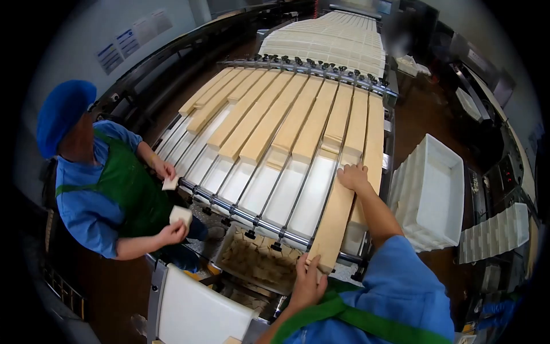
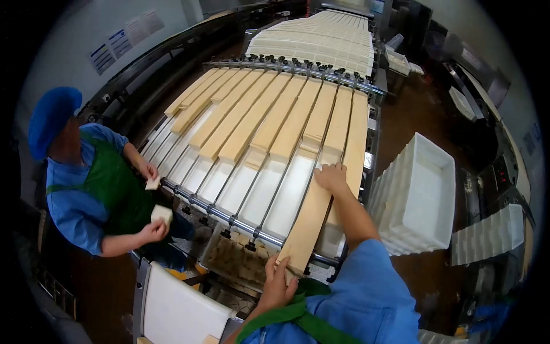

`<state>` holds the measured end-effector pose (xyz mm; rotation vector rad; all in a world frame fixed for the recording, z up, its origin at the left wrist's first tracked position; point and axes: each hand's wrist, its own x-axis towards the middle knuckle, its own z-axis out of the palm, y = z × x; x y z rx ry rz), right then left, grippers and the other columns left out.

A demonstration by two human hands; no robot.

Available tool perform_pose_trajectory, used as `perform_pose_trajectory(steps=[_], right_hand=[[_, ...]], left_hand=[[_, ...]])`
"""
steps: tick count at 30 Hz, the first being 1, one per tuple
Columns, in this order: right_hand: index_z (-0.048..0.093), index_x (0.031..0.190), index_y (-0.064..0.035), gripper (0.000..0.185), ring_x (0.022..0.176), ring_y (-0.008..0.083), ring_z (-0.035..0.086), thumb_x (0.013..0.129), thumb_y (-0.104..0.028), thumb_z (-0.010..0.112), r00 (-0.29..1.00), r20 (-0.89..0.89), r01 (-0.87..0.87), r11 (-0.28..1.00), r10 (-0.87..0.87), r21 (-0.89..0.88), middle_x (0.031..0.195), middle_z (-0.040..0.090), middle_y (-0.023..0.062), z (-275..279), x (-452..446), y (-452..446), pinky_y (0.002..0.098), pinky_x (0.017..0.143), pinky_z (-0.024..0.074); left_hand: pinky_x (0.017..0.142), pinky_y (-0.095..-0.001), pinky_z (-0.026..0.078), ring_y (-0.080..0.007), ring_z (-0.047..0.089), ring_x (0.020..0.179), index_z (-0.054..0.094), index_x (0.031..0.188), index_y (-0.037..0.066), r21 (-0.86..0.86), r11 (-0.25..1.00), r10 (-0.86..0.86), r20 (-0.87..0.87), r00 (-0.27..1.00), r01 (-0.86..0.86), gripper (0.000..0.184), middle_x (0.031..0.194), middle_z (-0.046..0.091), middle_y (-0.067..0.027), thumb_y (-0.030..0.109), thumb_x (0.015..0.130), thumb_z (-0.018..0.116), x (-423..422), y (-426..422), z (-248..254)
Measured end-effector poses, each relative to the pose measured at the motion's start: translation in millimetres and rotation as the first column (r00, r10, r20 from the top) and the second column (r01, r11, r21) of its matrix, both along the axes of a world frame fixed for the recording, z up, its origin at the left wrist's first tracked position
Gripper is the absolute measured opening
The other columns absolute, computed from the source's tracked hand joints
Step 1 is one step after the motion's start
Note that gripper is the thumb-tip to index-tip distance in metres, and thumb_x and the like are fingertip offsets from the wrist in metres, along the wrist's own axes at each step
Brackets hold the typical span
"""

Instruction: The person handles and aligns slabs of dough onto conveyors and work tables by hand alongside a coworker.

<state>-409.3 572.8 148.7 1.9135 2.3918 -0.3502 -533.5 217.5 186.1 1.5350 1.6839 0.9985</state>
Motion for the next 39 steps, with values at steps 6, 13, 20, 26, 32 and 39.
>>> perform_pose_trajectory(steps=[6,13,20,26,32,39], right_hand=[[0.055,0.122,0.0024,0.056,0.125,0.0355,0.041,0.089,-0.038,0.036,0.998,-0.059,0.014,1.0,-0.015,-0.01,0.131,0.052,0.0193,-5.4,4.3,17.2,0.0488,0.104,0.0246],[0.051,0.126,0.0019,0.055,0.129,0.0329,0.037,0.087,-0.036,0.044,0.994,-0.103,0.042,0.99,-0.028,0.135,0.138,0.044,0.0183,-5.1,9.8,28.0,0.0473,0.104,0.0248],[0.03,0.142,0.0027,0.073,0.141,0.0356,0.018,0.09,-0.046,0.047,0.981,-0.181,0.106,0.965,-0.063,0.239,0.151,0.024,0.0212,-28.2,-1.1,3.0,0.0504,0.113,0.0117],[0.025,0.146,-0.0031,0.072,0.141,0.0402,0.013,0.092,-0.047,0.047,0.995,-0.068,0.09,0.937,-0.071,0.337,0.153,0.018,0.0204,-28.1,-21.4,-3.1,0.0559,0.112,0.0099],[0.027,0.145,-0.007,0.066,0.139,0.0419,0.016,0.093,-0.043,0.047,0.909,-0.248,-0.19,0.862,0.336,0.47,0.151,0.022,0.0193,-34.8,-75.9,-53.8,0.0576,0.109,0.0146],[0.039,0.138,-0.0058,0.056,0.131,0.0394,0.033,0.089,-0.026,0.057,0.52,-0.377,-0.53,0.636,0.766,0.561,0.14,0.04,0.0196,-28.0,-167.9,-163.6,0.0505,0.106,0.0244]], left_hand=[[0.094,-0.0428,0.043,-0.0441,0.046,0.114,0.038,0.135,0.005,-0.034,0.999,0.038,-0.014,0.999,-0.039,0.057,0.137,0.025,-0.0263,0.01,0.083,0.06,8.9,22.9,-6.7],[0.097,-0.0444,0.041,-0.0512,0.043,0.115,0.04,0.136,0.007,-0.033,0.999,-0.008,0.055,0.998,0.009,0.056,0.139,0.023,-0.0322,0.0,0.082,0.054,14.4,61.1,-17.4],[0.092,-0.0384,0.043,-0.0429,0.047,0.112,0.04,0.136,0.01,0.07,0.997,-0.026,0.118,0.993,0.017,0.058,0.145,0.016,-0.0274,-0.01,0.082,0.046,0.1,86.2,-43.0],[0.102,-0.0401,0.036,-0.0406,0.036,0.126,0.041,0.136,0.01,0.219,0.922,0.305,0.094,0.948,-0.319,0.06,0.142,0.025,-0.0238,-0.007,0.079,0.046,-38.0,17.1,-40.5],[0.098,-0.0379,0.039,-0.0341,0.043,0.119,0.037,0.136,0.004,0.111,0.677,0.734,-0.038,0.678,-0.727,0.057,0.135,0.032,-0.0199,0.001,0.085,0.06,-67.9,-70.0,-65.7],[0.07,-0.0286,0.048,-0.018,0.056,0.074,0.06,0.105,0.003,0.034,0.216,0.952,0.216,0.218,-0.976,0.02,0.085,0.056,-0.009,0.004,0.085,0.063,-69.0,-175.8,-79.6]])
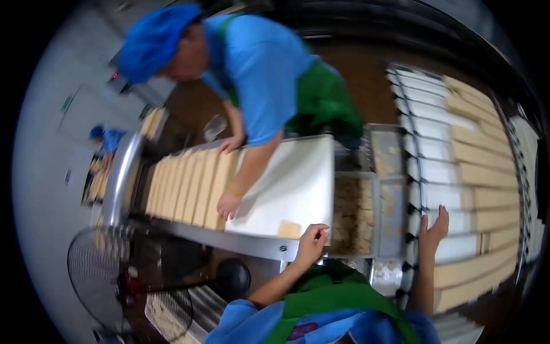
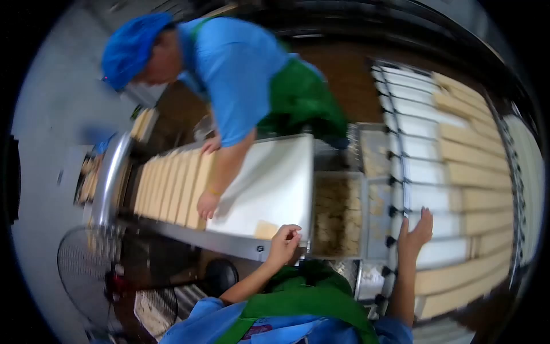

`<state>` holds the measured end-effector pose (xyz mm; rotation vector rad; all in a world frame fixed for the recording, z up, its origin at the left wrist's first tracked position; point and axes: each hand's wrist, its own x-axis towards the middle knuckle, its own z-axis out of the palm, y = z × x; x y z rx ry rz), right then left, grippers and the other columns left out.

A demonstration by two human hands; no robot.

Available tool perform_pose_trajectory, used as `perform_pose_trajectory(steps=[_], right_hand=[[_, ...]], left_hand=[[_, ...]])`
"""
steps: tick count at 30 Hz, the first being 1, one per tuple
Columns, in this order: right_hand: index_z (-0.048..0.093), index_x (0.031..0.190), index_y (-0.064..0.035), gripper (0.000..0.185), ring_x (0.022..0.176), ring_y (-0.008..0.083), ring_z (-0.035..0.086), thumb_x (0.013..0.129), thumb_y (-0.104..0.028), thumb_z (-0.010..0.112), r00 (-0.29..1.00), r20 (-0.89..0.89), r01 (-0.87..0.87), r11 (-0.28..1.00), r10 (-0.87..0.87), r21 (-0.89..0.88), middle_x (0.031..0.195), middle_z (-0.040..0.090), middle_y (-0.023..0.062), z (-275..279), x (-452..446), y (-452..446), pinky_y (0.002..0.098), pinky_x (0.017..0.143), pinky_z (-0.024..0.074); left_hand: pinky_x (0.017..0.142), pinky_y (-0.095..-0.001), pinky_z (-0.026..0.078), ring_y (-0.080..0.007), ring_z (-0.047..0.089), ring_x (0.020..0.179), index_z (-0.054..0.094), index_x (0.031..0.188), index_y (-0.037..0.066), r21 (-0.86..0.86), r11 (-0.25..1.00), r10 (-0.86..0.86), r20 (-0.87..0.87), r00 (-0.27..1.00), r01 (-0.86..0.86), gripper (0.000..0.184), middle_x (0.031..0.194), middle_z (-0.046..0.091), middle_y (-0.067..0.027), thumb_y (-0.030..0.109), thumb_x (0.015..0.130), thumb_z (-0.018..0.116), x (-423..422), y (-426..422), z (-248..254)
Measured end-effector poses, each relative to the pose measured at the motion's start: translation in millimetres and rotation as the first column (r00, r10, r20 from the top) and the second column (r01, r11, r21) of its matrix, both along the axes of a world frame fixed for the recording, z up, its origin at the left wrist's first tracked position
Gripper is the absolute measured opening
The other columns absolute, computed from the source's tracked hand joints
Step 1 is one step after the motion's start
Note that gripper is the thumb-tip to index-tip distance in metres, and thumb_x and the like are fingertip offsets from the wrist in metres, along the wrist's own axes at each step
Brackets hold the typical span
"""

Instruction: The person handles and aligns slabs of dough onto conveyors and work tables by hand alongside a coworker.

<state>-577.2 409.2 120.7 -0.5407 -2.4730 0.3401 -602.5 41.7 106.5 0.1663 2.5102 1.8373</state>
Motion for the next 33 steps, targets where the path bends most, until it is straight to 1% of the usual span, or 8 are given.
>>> perform_pose_trajectory(steps=[4,8,12,15,19,24,27,33], right_hand=[[0.054,0.12,-0.004,0.04,0.116,0.0368,0.047,0.082,-0.009,0.062,0.954,0.005,-0.298,0.953,0.299,-0.049,0.123,0.054,0.0183,15.6,-34.8,-88.3,0.0443,0.1,0.0333],[0.061,0.099,-0.002,0.019,0.094,0.0338,0.054,0.08,-0.001,0.061,0.781,-0.002,-0.62,0.776,0.624,-0.111,0.096,0.06,0.0152,20.2,-61.3,-175.7,0.0431,0.088,0.0398],[0.061,0.097,-0.0016,0.02,0.084,0.0312,0.056,0.078,0.004,0.058,0.579,-0.081,-0.815,0.573,0.811,-0.086,0.084,0.061,0.0128,42.7,-78.9,-267.3,0.0403,0.082,0.0413],[0.061,0.103,-0.0029,0.027,0.088,0.0323,0.055,0.076,-0.004,0.061,0.489,-0.068,-0.843,0.451,0.87,-0.292,0.091,0.06,0.0138,43.9,-94.2,-325.7,0.0436,0.083,0.041],[0.052,0.118,-0.0004,0.043,0.101,0.0366,0.049,0.081,-0.021,0.06,0.326,-0.082,-0.917,0.293,0.942,-0.271,0.105,0.056,0.0194,32.5,-128.9,-390.9,0.0468,0.092,0.0362],[0.053,0.118,-0.0004,0.042,0.106,0.0389,0.048,0.082,-0.02,0.061,0.357,-0.004,-0.895,0.341,0.934,-0.289,0.115,0.053,0.0213,-0.7,-182.9,-474.9,0.0464,0.097,0.0351],[0.052,0.121,-0.0003,0.045,0.113,0.0387,0.044,0.082,-0.022,0.063,0.356,0.138,-0.882,0.381,0.924,-0.276,0.122,0.049,0.0211,-38.4,-223.3,-521.2,0.0474,0.098,0.0341],[0.032,0.143,-0.0053,0.07,0.13,0.0369,0.032,0.089,-0.045,0.052,0.521,0.511,-0.717,0.676,0.683,-0.172,0.149,0.024,0.0206,-77.8,-311.6,-633.9,0.0461,0.106,0.0287]], left_hand=[[0.073,-0.0268,0.048,-0.0138,0.058,0.078,0.062,0.105,0.001,-0.034,0.932,0.358,-0.074,0.931,-0.361,0.018,0.089,0.061,-0.007,0.009,0.089,0.061,-6.8,-69.4,2.7],[0.068,-0.0278,0.047,-0.015,0.057,0.078,0.06,0.106,-0.001,-0.042,0.67,0.709,-0.259,0.656,-0.741,0.02,0.092,0.063,-0.0092,0.011,0.091,0.057,-21.6,-168.6,-15.5],[0.087,-0.0393,0.042,-0.0344,0.051,0.103,0.048,0.12,-0.003,-0.155,0.461,0.839,-0.245,0.486,-0.874,0.044,0.115,0.05,-0.0234,0.014,0.083,0.064,-31.8,-293.7,-62.8],[0.096,-0.045,0.038,-0.0414,0.042,0.114,0.036,0.131,-0.003,-0.531,0.318,0.862,-0.183,0.473,-0.786,0.067,0.121,0.044,-0.0257,0.018,0.077,0.071,-40.9,-365.1,-79.1],[0.099,-0.0475,0.037,-0.0444,0.038,0.118,0.028,0.135,-0.003,-0.708,0.43,0.809,0.026,0.588,-0.56,0.083,0.125,0.039,-0.0263,0.017,0.071,0.077,-59.9,-409.4,-89.6],[0.099,-0.0479,0.037,-0.0465,0.038,0.116,0.027,0.135,-0.004,-0.648,0.581,0.774,0.253,0.58,-0.493,0.093,0.127,0.033,-0.0292,0.017,0.064,0.083,-82.1,-397.0,-69.8],[0.098,-0.0472,0.038,-0.0471,0.039,0.115,0.027,0.135,-0.004,-0.62,0.611,0.721,0.18,0.669,-0.492,0.094,0.126,0.035,-0.0293,0.018,0.063,0.084,-84.3,-393.0,-72.4],[0.098,-0.0573,0.03,-0.0376,0.049,0.115,0.019,0.143,-0.002,-0.796,0.509,0.677,0.136,0.723,-0.327,0.097,0.128,0.04,-0.0257,0.051,0.077,0.068,-91.8,-386.8,-70.4]])
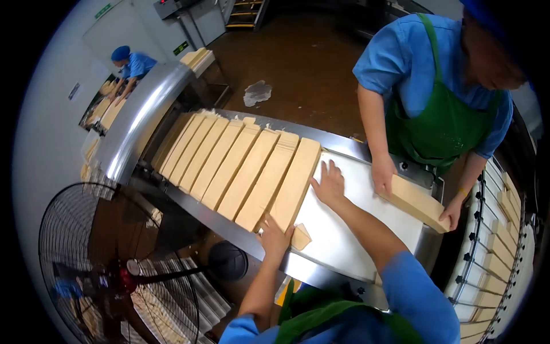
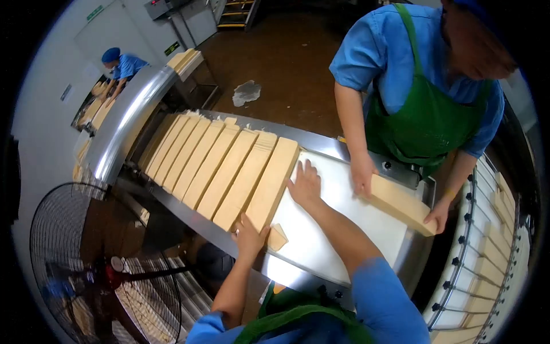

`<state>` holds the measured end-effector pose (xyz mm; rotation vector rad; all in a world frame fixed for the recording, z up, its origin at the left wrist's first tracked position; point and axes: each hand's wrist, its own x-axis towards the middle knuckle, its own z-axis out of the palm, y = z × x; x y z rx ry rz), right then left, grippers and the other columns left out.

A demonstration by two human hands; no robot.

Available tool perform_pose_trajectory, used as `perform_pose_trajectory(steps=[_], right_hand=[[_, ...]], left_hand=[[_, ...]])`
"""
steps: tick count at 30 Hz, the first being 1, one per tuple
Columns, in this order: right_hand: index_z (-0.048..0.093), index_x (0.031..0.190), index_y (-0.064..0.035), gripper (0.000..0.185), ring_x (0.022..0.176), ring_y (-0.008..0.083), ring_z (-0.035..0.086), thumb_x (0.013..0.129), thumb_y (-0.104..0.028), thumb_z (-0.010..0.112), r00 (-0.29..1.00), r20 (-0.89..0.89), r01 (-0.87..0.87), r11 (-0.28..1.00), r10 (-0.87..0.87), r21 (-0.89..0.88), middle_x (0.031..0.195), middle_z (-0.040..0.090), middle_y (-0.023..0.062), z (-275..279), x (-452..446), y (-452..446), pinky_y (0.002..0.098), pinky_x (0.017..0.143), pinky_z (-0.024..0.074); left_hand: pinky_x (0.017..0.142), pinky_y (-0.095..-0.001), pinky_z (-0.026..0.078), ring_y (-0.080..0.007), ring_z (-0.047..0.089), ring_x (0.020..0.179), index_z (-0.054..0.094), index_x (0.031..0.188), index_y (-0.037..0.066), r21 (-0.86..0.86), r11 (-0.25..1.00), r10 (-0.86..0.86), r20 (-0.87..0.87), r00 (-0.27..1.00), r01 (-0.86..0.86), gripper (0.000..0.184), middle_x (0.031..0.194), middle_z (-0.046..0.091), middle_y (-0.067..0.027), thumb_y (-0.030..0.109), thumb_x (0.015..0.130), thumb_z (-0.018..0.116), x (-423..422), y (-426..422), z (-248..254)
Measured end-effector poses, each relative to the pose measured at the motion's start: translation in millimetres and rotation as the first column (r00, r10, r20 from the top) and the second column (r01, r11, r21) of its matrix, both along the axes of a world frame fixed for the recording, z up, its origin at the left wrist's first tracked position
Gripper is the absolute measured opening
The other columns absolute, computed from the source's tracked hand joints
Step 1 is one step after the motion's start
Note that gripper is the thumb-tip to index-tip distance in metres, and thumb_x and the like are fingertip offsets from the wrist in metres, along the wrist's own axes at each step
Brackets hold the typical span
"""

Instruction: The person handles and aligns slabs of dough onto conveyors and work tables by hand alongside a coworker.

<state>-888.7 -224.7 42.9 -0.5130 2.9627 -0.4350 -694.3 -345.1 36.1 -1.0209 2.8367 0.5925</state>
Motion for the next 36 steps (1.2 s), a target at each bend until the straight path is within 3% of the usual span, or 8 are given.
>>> perform_pose_trajectory(steps=[2,6,10,15,20,26,31,36], right_hand=[[0.029,0.145,-0.0098,0.07,0.132,0.0363,0.031,0.089,-0.048,0.05,0.997,0.067,0.027,0.999,-0.026,-0.017,0.151,0.02,0.0196,15.4,-25.8,-28.6,0.0454,0.106,0.029],[0.025,0.148,-0.02,0.07,0.136,0.034,0.027,0.09,-0.053,0.045,0.971,0.194,0.145,0.989,-0.138,-0.024,0.155,0.011,0.0169,25.1,-59.7,-71.9,0.0439,0.108,0.0287],[0.027,0.146,-0.0177,0.074,0.137,0.0352,0.026,0.087,-0.056,0.048,0.957,0.253,0.126,0.989,-0.143,0.083,0.155,0.011,0.0183,32.4,-62.3,-74.0,0.0435,0.105,0.0346],[0.028,0.142,-0.0115,0.084,0.126,0.0396,0.037,0.074,-0.043,0.065,0.828,0.406,0.421,0.907,-0.387,0.007,0.142,0.023,0.0176,50.4,-52.4,-6.8,0.0462,0.098,0.0398],[0.028,0.138,0.001,0.092,0.133,0.0397,0.029,0.073,-0.051,0.065,0.774,0.187,0.6,0.795,-0.605,0.086,0.149,0.015,0.0239,17.1,-19.3,130.1,0.0498,0.098,0.0371],[0.026,0.136,0.0003,0.093,0.135,0.0445,0.024,0.067,-0.039,0.076,0.44,0.281,0.856,0.305,-0.853,-0.417,0.149,0.004,0.0308,69.3,58.4,282.4,0.0475,0.105,0.0338],[0.031,0.131,-0.0007,0.082,0.119,0.042,0.044,0.069,-0.033,0.073,0.237,0.185,0.783,0.075,-0.954,-0.618,0.135,0.027,0.0276,96.3,154.4,415.3,0.0464,0.099,0.0412],[0.029,0.131,0.0048,0.083,0.111,0.0425,0.049,0.071,-0.036,0.068,0.019,0.172,0.799,-0.089,-0.985,-0.594,0.128,0.033,0.027,139.4,264.9,543.3,0.0447,0.09,0.0466]], left_hand=[[0.103,-0.0595,0.022,-0.0411,0.043,0.121,0.02,0.141,-0.004,0.085,0.996,0.006,0.031,1.0,-0.008,0.098,0.133,0.037,-0.0297,0.052,0.077,0.067,0.0,-0.1,3.1],[0.094,-0.0497,0.037,-0.0364,0.052,0.108,0.022,0.14,-0.006,-0.085,0.994,-0.061,0.034,0.998,0.063,0.096,0.122,0.044,-0.0254,0.052,0.078,0.066,1.3,0.6,-7.8],[0.078,-0.0439,0.049,-0.0381,0.059,0.092,0.022,0.139,-0.008,0.001,0.999,-0.047,0.055,0.997,0.047,0.097,0.117,0.044,-0.0268,0.053,0.077,0.066,-1.9,1.1,-3.0],[0.084,-0.0474,0.049,-0.0487,0.054,0.097,0.016,0.139,-0.008,0.195,0.971,-0.14,-0.023,0.99,0.141,0.097,0.126,0.033,-0.035,0.037,0.075,0.074,1.8,2.6,-5.7],[0.086,-0.0472,0.048,-0.048,0.051,0.1,0.024,0.133,-0.008,0.33,0.856,-0.371,-0.143,0.918,0.397,0.092,0.12,0.036,-0.0307,0.027,0.068,0.08,-5.4,68.6,15.8],[0.087,-0.046,0.046,-0.0463,0.049,0.099,0.033,0.127,-0.006,0.222,0.763,-0.518,-0.352,0.78,0.607,0.083,0.117,0.035,-0.0302,0.02,0.064,0.081,-14.6,186.6,40.1],[0.096,-0.0463,0.037,-0.0492,0.04,0.108,0.037,0.13,0.0,0.266,0.584,-0.596,-0.501,0.627,0.767,0.073,0.123,0.031,-0.0335,0.01,0.068,0.074,-4.3,284.2,69.9],[0.1,-0.0463,0.034,-0.0456,0.031,0.122,0.035,0.134,-0.001,0.125,0.223,-0.773,-0.582,0.253,0.967,0.074,0.134,0.023,-0.0315,0.003,0.069,0.07,23.8,390.5,116.8]])
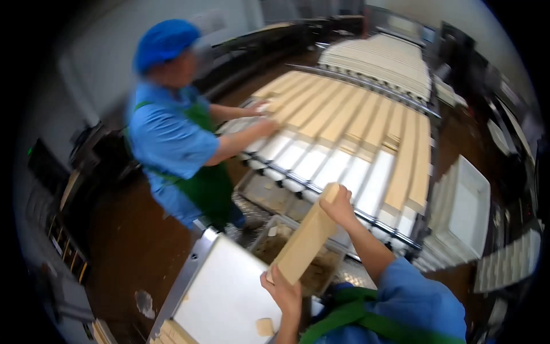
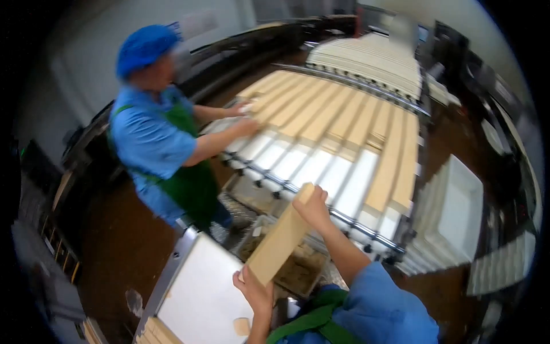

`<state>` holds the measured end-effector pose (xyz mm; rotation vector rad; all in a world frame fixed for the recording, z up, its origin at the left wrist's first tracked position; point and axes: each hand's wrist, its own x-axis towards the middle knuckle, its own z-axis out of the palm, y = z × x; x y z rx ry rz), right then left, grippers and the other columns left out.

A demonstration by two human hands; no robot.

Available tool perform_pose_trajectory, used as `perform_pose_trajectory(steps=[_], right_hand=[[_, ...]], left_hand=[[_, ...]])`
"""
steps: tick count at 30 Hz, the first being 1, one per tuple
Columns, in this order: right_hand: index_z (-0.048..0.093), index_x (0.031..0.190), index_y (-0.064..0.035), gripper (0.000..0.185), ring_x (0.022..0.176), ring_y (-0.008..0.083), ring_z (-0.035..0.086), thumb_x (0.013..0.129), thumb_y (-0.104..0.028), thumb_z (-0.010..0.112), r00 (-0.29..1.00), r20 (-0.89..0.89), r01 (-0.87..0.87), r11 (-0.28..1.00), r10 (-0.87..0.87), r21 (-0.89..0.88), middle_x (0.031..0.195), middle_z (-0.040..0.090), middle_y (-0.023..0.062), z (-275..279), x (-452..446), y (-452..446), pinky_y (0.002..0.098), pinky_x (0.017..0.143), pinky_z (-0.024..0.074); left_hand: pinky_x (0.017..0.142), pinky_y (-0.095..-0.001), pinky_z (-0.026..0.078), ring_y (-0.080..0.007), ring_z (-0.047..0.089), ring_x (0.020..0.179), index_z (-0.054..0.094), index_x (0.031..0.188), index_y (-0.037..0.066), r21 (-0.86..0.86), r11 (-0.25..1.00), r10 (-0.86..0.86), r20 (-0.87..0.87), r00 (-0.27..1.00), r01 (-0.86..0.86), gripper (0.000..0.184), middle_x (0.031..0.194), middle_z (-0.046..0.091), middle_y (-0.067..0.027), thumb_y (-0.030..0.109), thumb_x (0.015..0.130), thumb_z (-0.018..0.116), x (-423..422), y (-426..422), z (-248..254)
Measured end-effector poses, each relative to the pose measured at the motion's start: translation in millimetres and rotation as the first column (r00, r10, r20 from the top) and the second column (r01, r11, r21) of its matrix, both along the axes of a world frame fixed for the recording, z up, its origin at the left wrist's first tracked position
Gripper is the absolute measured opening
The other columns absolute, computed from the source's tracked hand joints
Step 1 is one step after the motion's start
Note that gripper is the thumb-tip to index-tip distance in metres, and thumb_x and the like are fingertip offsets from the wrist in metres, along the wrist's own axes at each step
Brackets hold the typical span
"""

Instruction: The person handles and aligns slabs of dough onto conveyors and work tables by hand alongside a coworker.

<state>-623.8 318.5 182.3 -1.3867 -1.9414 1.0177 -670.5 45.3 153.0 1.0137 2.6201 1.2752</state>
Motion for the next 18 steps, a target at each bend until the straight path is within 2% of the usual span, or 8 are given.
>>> perform_pose_trajectory(steps=[4,6,7,8,10,11,15,18], right_hand=[[0.03,0.131,0.0046,0.082,0.11,0.0427,0.052,0.073,-0.042,0.065,0.983,0.108,0.161,0.983,-0.151,-0.084,0.129,0.036,0.0275,-0.8,68.2,96.8,0.0461,0.089,0.0474],[0.033,0.131,0.004,0.085,0.108,0.0434,0.055,0.071,-0.047,0.064,0.956,0.245,0.187,0.979,-0.163,-0.077,0.126,0.041,0.0283,-3.1,92.0,138.2,0.0468,0.088,0.048],[0.042,0.13,0.0024,0.078,0.116,0.0421,0.05,0.076,-0.052,0.056,0.933,0.337,0.153,0.987,-0.129,-0.045,0.125,0.049,0.0251,8.7,104.6,148.2,0.0508,0.095,0.0413],[0.042,0.13,0.0024,0.078,0.116,0.0421,0.05,0.076,-0.052,0.056,0.933,0.337,0.155,0.987,-0.13,-0.05,0.125,0.049,0.0251,9.3,113.8,168.1,0.0508,0.095,0.0413],[0.05,0.126,0.0001,0.069,0.125,0.0412,0.041,0.082,-0.053,0.047,0.732,0.677,-0.016,0.996,0.07,-0.086,0.128,0.052,0.0211,4.5,130.5,209.5,0.0544,0.102,0.0298],[0.056,0.124,-0.0022,0.062,0.13,0.0397,0.034,0.088,-0.05,0.037,0.704,0.702,-0.062,0.994,0.106,-0.089,0.131,0.053,0.0177,-9.2,135.8,231.0,0.0551,0.104,0.02],[0.056,0.125,-0.0023,0.062,0.125,0.0387,0.039,0.09,-0.046,0.03,0.697,0.717,-0.048,0.998,0.01,0.032,0.13,0.053,0.0205,-24.5,141.5,299.0,0.0515,0.103,0.022],[0.056,0.124,-0.0007,0.062,0.126,0.0377,0.039,0.09,-0.045,0.028,0.702,0.71,-0.034,0.998,0.055,-0.044,0.132,0.051,0.0212,-24.4,142.8,325.1,0.0493,0.103,0.0224]], left_hand=[[0.1,-0.045,0.035,-0.0422,0.035,0.119,0.036,0.134,-0.001,0.087,0.975,-0.204,-0.016,0.979,0.205,0.073,0.133,0.026,-0.0261,0.001,0.069,0.069,34.2,77.2,25.5],[0.099,-0.0433,0.035,-0.0402,0.039,0.115,0.035,0.136,0.001,0.163,0.944,-0.301,0.055,0.952,0.289,0.075,0.13,0.03,-0.0234,0.0,0.069,0.07,47.4,108.5,31.1],[0.096,-0.0404,0.039,-0.0362,0.043,0.113,0.035,0.137,0.002,0.128,0.929,-0.349,-0.011,0.937,0.347,0.077,0.129,0.031,-0.0204,0.001,0.07,0.073,52.3,121.4,29.6],[0.096,-0.0404,0.039,-0.0362,0.043,0.113,0.035,0.137,0.002,0.122,0.929,-0.351,-0.01,0.936,0.35,0.077,0.129,0.031,-0.0204,0.001,0.07,0.073,56.1,133.5,27.4],[0.096,-0.0394,0.04,-0.0356,0.042,0.115,0.035,0.137,0.002,0.14,0.866,-0.498,0.137,0.857,0.481,0.074,0.131,0.03,-0.0207,0.004,0.073,0.073,63.1,151.9,21.7],[0.096,-0.0395,0.04,-0.0365,0.041,0.116,0.035,0.137,0.002,0.136,0.836,-0.548,0.18,0.817,0.531,0.071,0.132,0.03,-0.0216,0.005,0.075,0.071,65.9,161.5,20.5],[0.102,-0.0423,0.036,-0.0434,0.038,0.12,0.036,0.137,0.003,0.152,0.802,-0.597,0.223,0.771,0.577,0.063,0.136,0.027,-0.0264,0.01,0.082,0.064,79.1,202.6,7.4],[0.102,-0.0422,0.035,-0.0445,0.039,0.119,0.036,0.137,0.003,0.12,0.807,-0.589,0.219,0.778,0.578,0.057,0.136,0.025,-0.0287,0.008,0.084,0.057,89.6,228.1,1.2]])
